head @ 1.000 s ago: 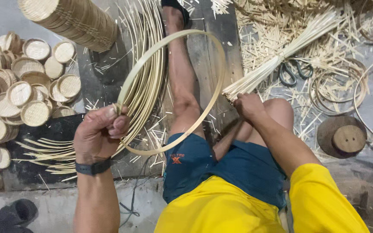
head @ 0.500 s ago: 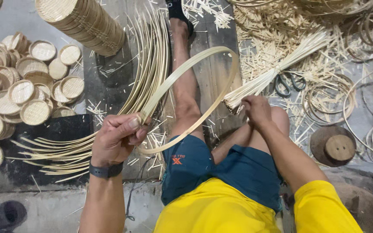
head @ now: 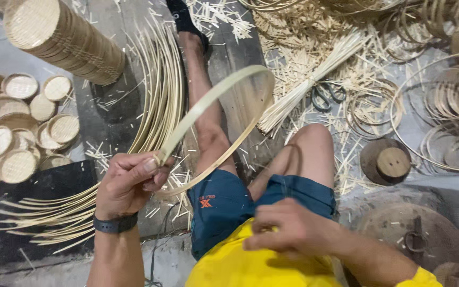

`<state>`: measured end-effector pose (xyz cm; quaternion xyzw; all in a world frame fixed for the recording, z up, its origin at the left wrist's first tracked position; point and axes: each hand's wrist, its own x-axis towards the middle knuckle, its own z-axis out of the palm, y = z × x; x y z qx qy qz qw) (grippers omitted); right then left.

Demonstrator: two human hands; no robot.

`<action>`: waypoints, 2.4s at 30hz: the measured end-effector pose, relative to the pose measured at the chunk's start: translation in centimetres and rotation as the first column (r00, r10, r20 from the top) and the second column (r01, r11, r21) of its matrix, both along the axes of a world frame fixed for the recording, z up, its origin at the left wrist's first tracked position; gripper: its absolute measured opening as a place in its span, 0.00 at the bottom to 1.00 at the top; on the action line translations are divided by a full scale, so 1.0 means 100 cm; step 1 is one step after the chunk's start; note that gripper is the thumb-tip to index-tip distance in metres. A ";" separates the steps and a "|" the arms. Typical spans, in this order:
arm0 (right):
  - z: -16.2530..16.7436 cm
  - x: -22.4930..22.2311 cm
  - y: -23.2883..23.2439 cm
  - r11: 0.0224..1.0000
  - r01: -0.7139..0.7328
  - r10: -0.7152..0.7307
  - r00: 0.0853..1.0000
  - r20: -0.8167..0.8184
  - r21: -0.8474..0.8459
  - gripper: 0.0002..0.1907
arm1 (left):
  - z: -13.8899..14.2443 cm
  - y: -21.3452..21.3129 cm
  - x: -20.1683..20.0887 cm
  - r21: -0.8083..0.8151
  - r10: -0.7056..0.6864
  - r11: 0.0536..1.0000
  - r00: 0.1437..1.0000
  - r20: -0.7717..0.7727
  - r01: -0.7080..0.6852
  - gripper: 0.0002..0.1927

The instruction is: The person sits on the floor of a bamboo craft workshop and bends thin bamboo strips into circular hoops, joining and securing the ends by hand. They work one strip at a time, flexing the bamboo to form the ring shape and setting finished hoops with a pile of completed rings nearby.

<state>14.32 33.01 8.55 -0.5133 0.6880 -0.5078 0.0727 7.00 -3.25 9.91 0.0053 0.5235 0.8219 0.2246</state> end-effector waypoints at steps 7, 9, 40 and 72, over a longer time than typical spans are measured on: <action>0.069 0.016 0.033 0.298 0.949 -0.902 0.248 -0.353 -0.097 0.13 | -0.010 0.064 -0.030 -0.154 -0.396 0.909 0.918 -0.022 0.388 0.15; 0.055 0.015 0.035 0.312 0.932 -0.929 0.257 -0.268 -0.187 0.09 | -0.016 0.084 -0.038 -0.109 -0.435 0.894 0.900 0.016 0.434 0.15; -0.110 0.014 0.056 0.749 0.606 -0.633 0.774 0.020 0.270 0.03 | 0.002 0.056 -0.031 -0.167 -0.250 0.959 0.962 -0.114 0.229 0.13; -0.011 0.035 -0.014 0.365 0.926 -0.888 0.315 0.334 0.094 0.09 | -0.037 0.155 -0.047 -0.286 -0.515 0.748 0.795 0.320 0.599 0.10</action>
